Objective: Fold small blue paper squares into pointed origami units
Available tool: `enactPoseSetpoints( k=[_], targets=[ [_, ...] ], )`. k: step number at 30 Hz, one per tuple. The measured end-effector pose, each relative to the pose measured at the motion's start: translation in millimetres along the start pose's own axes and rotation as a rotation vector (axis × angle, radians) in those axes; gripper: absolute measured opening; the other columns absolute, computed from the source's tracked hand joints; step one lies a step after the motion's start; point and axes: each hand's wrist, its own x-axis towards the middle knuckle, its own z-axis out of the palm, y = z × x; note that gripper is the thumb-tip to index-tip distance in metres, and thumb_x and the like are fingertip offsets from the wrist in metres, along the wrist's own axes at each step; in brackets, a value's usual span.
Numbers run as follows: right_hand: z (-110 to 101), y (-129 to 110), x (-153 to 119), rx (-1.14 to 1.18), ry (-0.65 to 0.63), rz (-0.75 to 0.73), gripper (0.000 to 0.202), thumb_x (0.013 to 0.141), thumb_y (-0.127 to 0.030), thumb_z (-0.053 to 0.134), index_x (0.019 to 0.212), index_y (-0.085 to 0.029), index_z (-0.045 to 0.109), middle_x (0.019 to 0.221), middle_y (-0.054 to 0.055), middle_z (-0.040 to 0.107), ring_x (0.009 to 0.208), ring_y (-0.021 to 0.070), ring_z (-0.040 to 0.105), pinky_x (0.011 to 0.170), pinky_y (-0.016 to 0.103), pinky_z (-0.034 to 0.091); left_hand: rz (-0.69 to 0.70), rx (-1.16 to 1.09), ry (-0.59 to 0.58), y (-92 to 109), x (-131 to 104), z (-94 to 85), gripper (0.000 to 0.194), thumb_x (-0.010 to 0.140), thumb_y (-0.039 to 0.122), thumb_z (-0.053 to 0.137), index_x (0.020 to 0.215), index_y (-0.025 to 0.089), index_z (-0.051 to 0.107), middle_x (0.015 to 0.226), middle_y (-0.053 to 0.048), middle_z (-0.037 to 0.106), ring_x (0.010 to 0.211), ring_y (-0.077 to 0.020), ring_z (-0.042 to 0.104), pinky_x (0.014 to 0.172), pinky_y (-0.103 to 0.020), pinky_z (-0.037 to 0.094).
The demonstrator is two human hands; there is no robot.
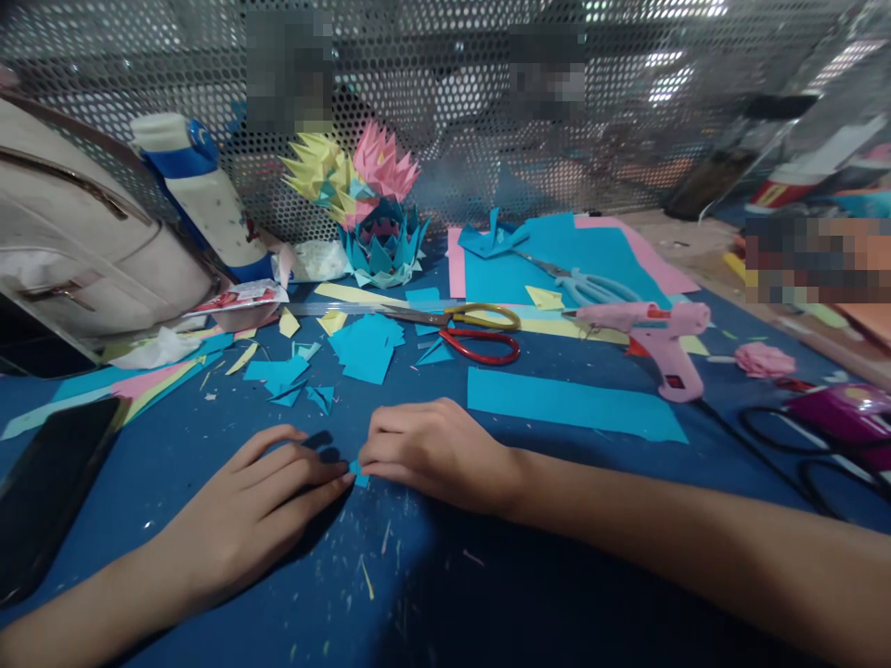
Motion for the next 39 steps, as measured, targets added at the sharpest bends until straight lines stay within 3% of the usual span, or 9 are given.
enactPoseSetpoints(
  k=[19,28,34,39],
  targets=[
    [3,3,0,0.02,0.045,0.009,0.02,0.098,-0.034,0.057,0.099,-0.024,0.074,0.089,-0.001,0.067,0.073,0.0078,0.061,0.065,0.022,0.039,0.038,-0.018,0.039,-1,-1,-0.4,0.03,0.103,0.009,0.037,0.112,0.008,0.066,0.1,-0.008,0.071,0.091,-0.0196,0.062,0.104,-0.047,0.039],
    [3,6,5,0.181,0.04,0.043,0.018,0.094,-0.029,0.062,0.108,-0.022,0.071,0.093,0.003,0.066,0.072,0.0094,0.059,0.063,0.021,0.042,0.052,0.003,0.053,-2,-1,-2.6,0.03,0.104,0.012,0.037,0.113,0.01,0.066,0.1,-0.008,0.072,0.091,-0.019,0.063,0.102,-0.044,0.042],
    [1,4,9,0.239,0.02,0.097,0.005,0.089,-0.024,0.068,0.091,-0.02,0.068,0.088,-0.002,0.065,0.063,0.0065,0.05,0.06,0.02,0.037,0.048,0.017,0.064,-2,0,-3.2,0.033,0.105,0.011,0.033,0.111,0.009,0.065,0.097,-0.006,0.073,0.089,-0.0178,0.063,0.101,-0.043,0.042],
    [2,-3,13,0.183,0.013,0.174,0.007,0.087,-0.022,0.071,0.085,-0.02,0.065,0.082,-0.005,0.063,0.063,0.0062,0.049,0.06,0.02,0.033,0.053,0.019,0.063,-2,1,-2.5,0.033,0.106,0.011,0.033,0.109,0.01,0.065,0.096,-0.006,0.073,0.09,-0.0172,0.063,0.103,-0.042,0.04]
  ],
)
